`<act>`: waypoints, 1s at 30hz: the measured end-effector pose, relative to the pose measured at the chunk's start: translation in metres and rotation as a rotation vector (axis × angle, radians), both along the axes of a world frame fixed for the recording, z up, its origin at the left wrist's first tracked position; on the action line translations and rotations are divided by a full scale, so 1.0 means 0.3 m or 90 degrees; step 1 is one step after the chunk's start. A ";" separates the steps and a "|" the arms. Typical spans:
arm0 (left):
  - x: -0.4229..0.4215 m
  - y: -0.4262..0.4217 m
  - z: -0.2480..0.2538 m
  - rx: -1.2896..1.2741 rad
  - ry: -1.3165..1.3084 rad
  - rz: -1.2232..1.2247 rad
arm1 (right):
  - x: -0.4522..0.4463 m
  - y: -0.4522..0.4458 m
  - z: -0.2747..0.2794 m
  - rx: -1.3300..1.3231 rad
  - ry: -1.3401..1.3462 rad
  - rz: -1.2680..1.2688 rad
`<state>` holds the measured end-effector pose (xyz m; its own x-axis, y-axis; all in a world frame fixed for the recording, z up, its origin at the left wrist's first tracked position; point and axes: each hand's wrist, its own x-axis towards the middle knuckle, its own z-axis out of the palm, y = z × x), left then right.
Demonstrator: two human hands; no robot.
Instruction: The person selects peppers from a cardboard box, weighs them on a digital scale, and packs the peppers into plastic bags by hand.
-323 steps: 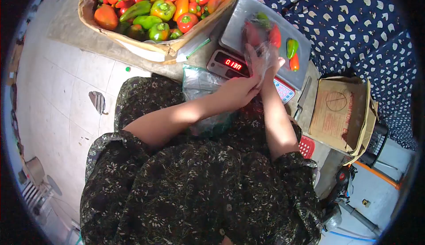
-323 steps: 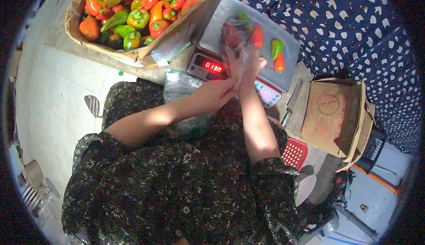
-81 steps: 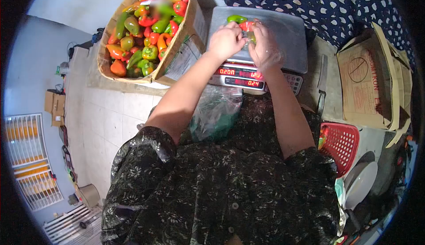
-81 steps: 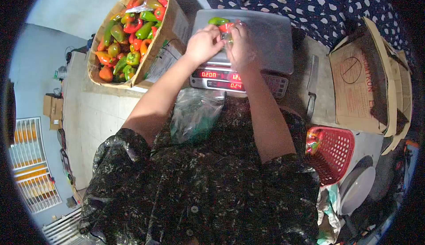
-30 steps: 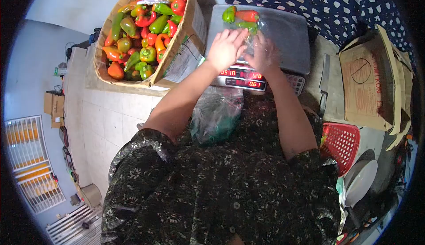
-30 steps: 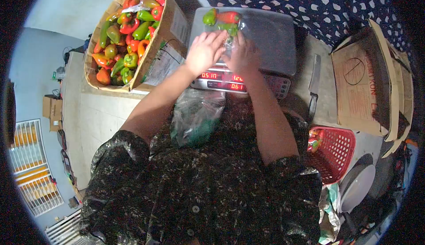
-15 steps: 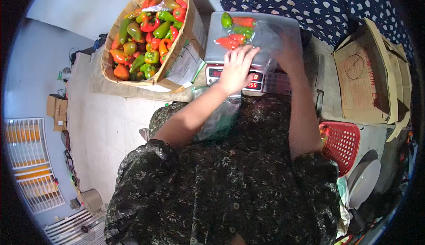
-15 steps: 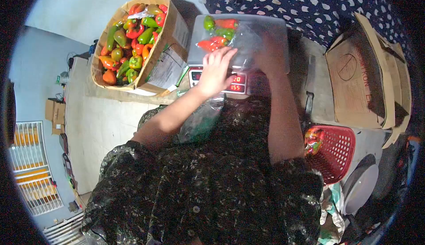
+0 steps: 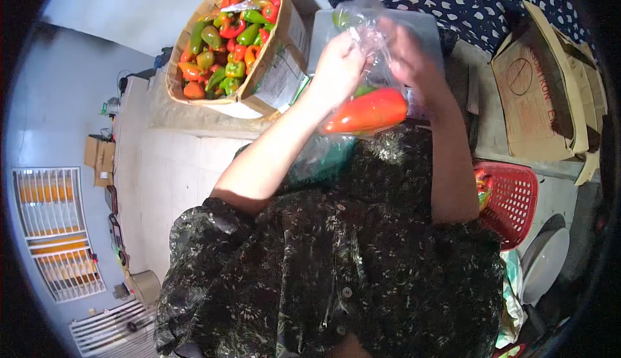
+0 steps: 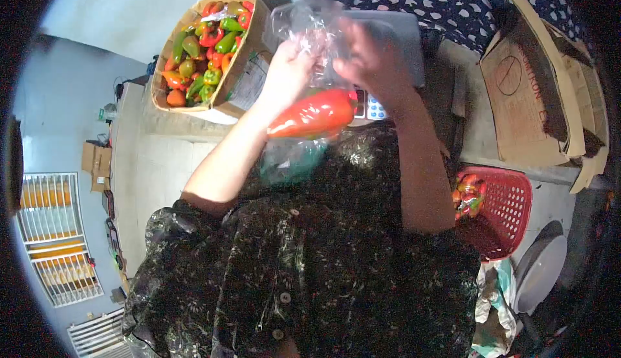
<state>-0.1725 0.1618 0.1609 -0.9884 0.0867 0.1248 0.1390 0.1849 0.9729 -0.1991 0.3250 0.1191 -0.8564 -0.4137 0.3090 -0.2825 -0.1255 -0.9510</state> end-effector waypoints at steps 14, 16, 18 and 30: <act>0.007 0.059 0.026 0.135 -0.114 0.131 | 0.133 0.024 -0.143 -0.658 -0.582 0.338; -0.035 0.024 -0.052 0.180 -0.040 0.118 | 0.135 -0.004 -0.135 -0.575 -0.598 0.211; -0.017 0.016 -0.044 0.268 -0.091 0.114 | 0.148 -0.040 -0.168 -0.556 -0.595 0.227; -0.067 0.007 -0.079 0.625 -0.165 0.192 | 0.221 -0.102 -0.162 -0.394 -0.432 0.331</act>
